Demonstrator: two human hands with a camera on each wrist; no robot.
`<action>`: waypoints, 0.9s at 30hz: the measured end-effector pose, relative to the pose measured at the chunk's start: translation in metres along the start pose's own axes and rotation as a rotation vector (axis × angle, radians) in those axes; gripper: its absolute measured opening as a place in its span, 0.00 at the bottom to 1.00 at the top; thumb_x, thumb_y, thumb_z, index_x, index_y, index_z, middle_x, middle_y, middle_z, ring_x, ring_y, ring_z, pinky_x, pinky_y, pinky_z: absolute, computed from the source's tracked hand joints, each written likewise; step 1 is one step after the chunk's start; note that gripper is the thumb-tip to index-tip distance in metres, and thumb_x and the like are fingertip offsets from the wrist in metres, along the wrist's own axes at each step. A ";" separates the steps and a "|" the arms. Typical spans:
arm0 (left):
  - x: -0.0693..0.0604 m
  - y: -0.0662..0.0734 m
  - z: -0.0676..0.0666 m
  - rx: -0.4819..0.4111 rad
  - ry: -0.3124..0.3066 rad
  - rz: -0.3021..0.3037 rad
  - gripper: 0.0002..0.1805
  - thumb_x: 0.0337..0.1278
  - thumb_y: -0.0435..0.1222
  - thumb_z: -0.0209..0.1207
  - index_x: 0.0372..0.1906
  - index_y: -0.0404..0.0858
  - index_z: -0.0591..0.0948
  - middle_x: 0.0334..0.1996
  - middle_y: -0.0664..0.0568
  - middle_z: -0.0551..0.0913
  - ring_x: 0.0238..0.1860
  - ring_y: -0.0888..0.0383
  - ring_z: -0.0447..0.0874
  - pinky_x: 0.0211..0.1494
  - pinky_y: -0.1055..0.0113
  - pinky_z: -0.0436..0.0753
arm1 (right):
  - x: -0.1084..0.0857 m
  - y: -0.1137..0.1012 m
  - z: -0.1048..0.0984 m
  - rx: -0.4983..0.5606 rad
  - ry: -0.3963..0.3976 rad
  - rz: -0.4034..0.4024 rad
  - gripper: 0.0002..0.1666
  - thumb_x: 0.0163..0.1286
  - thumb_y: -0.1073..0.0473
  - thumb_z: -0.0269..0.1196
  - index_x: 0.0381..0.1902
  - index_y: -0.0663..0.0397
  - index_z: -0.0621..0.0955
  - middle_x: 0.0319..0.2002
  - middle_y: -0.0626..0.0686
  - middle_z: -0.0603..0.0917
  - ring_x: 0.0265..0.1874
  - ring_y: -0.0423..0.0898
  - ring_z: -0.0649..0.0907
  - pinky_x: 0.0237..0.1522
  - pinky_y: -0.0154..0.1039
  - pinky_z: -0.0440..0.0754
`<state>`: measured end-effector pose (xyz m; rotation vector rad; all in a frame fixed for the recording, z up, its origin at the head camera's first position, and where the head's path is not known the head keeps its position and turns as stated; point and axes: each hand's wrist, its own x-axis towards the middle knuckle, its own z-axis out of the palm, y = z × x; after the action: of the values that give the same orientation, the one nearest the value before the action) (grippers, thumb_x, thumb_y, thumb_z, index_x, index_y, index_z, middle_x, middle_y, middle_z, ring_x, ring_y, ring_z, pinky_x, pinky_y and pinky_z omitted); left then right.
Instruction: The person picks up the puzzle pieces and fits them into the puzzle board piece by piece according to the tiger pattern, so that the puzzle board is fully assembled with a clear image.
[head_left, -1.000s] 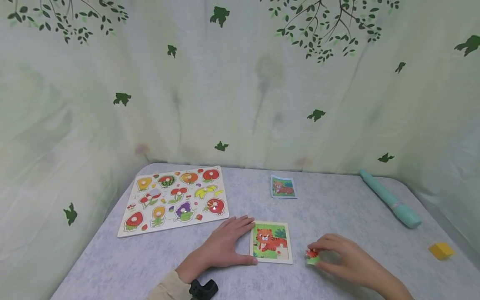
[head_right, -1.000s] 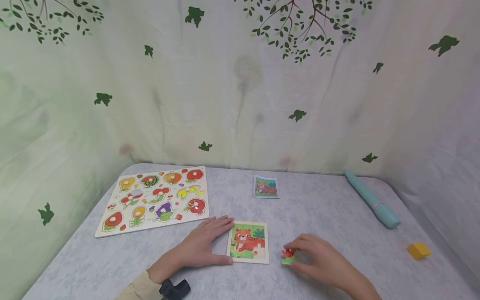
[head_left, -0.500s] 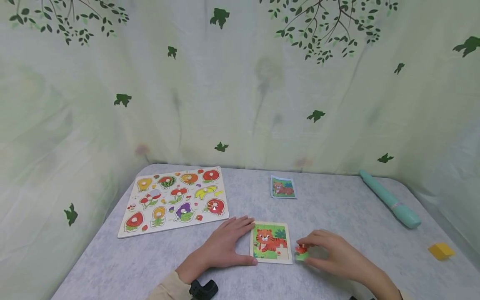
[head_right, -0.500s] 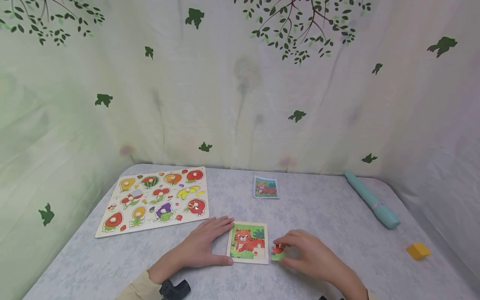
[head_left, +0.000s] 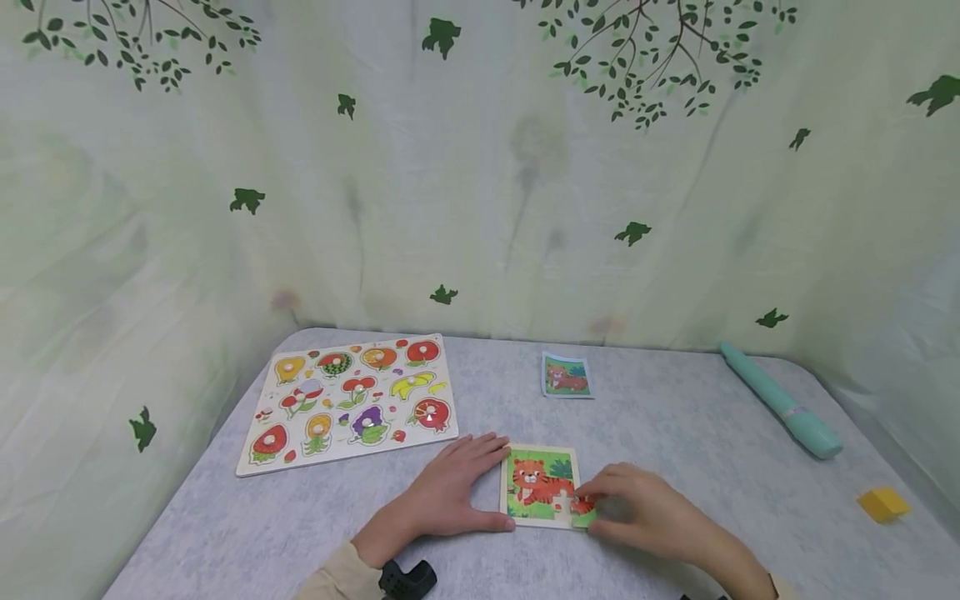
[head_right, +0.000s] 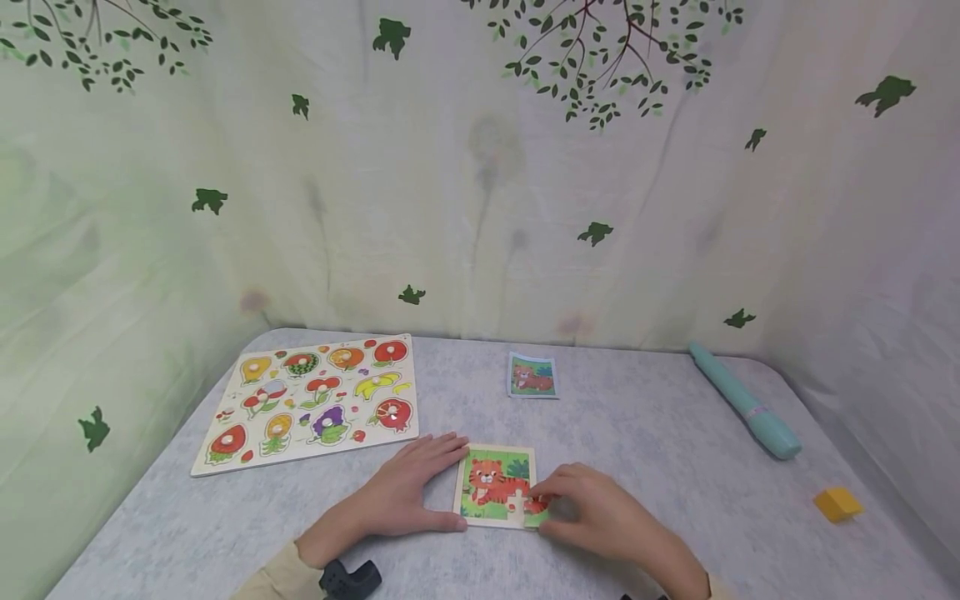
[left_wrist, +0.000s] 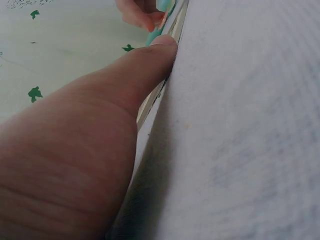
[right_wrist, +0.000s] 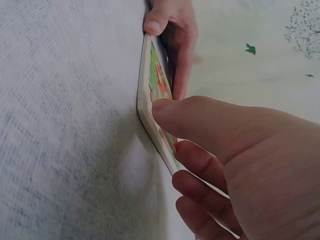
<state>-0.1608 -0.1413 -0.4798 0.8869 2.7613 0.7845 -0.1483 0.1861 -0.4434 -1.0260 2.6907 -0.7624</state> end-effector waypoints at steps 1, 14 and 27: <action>0.000 0.000 0.000 0.000 0.001 0.002 0.53 0.52 0.70 0.64 0.79 0.47 0.67 0.79 0.58 0.65 0.81 0.55 0.56 0.83 0.45 0.55 | 0.001 -0.001 0.001 -0.005 -0.001 0.001 0.17 0.67 0.46 0.73 0.53 0.34 0.87 0.43 0.29 0.82 0.42 0.32 0.79 0.45 0.34 0.84; 0.000 -0.001 0.001 0.001 0.006 0.008 0.53 0.53 0.70 0.64 0.78 0.47 0.67 0.79 0.58 0.65 0.81 0.55 0.56 0.83 0.45 0.55 | 0.010 -0.007 0.006 -0.034 0.041 -0.050 0.11 0.67 0.48 0.73 0.47 0.27 0.89 0.44 0.31 0.81 0.44 0.32 0.78 0.47 0.37 0.84; 0.000 0.000 0.000 0.011 -0.001 -0.009 0.53 0.52 0.71 0.64 0.79 0.48 0.67 0.79 0.59 0.65 0.81 0.55 0.56 0.83 0.45 0.55 | 0.017 -0.010 0.013 -0.056 0.030 -0.019 0.11 0.65 0.50 0.74 0.45 0.29 0.90 0.44 0.32 0.81 0.43 0.31 0.77 0.46 0.36 0.84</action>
<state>-0.1601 -0.1411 -0.4800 0.8760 2.7691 0.7683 -0.1517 0.1635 -0.4487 -1.0620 2.7462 -0.7151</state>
